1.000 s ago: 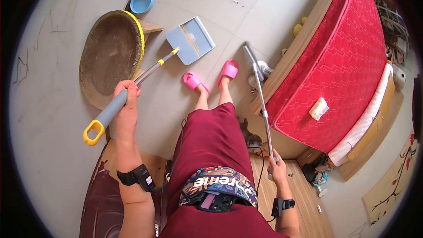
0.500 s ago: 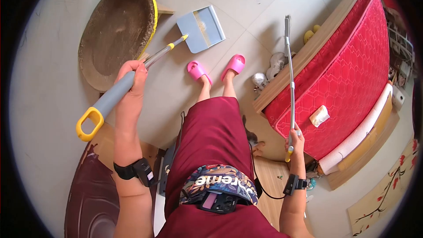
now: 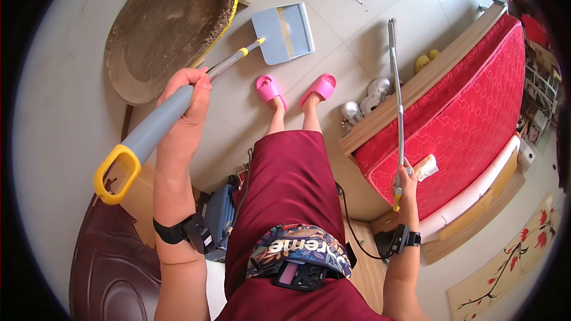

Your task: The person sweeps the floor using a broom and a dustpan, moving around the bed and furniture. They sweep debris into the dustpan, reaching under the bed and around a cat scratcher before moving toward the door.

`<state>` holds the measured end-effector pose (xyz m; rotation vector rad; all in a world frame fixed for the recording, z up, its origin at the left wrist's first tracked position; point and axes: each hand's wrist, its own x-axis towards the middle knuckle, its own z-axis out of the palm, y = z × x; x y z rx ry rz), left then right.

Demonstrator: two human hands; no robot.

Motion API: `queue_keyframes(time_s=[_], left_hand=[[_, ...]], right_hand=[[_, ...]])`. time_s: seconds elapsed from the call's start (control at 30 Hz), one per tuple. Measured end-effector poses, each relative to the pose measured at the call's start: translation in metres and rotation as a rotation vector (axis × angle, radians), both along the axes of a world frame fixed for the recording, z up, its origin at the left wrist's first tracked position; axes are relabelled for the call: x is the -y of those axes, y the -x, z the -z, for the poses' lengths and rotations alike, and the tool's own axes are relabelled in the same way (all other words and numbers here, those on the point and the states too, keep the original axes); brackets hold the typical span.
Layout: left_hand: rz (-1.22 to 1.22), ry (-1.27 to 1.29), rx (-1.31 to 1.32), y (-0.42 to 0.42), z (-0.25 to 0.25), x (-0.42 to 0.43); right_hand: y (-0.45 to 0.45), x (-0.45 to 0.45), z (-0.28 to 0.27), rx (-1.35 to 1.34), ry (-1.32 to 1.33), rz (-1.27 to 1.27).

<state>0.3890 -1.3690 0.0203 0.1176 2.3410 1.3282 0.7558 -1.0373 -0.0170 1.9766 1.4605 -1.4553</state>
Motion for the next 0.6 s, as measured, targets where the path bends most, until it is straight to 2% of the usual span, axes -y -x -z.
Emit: queue_keyframes(time_s=[0.2, 0.37, 0.6], left_hand=[[-0.019, -0.070, -0.017, 0.003, 0.002, 0.003], [-0.044, -0.083, -0.029, 0.006, 0.001, 0.001], [-0.016, -0.061, -0.014, 0.008, -0.005, -0.001]], right_hand=[[-0.007, -0.010, 0.029, 0.033, 0.043, 0.099], [0.002, -0.010, 0.033, 0.020, 0.105, 0.255], [-0.009, -0.001, 0.017, 0.010, 0.204, 0.199]])
